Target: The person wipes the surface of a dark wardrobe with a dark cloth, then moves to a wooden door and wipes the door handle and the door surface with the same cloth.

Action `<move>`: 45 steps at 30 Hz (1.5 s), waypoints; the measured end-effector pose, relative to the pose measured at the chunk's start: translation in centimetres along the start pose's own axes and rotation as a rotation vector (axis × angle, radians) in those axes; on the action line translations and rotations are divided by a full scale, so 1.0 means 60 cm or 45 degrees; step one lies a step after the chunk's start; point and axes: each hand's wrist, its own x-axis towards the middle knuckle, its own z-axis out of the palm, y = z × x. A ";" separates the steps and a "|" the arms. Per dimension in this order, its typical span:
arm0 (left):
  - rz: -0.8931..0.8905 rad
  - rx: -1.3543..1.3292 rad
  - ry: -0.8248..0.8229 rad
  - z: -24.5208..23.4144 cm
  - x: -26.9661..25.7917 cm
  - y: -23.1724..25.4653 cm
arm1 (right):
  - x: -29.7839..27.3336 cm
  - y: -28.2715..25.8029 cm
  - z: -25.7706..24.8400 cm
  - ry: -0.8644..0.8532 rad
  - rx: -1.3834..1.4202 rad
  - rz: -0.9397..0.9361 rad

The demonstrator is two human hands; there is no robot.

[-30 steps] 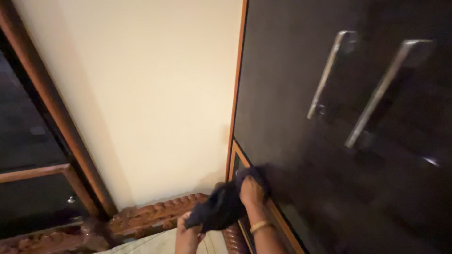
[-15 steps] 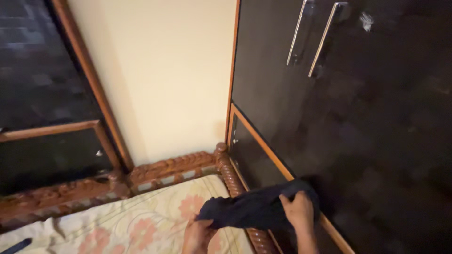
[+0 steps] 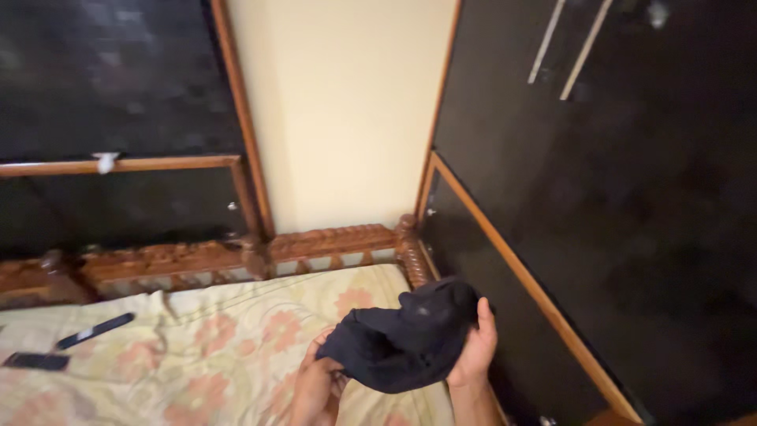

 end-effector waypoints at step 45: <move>1.047 -0.487 0.065 0.009 -0.041 0.317 | 0.290 0.310 0.077 -0.960 -1.793 0.168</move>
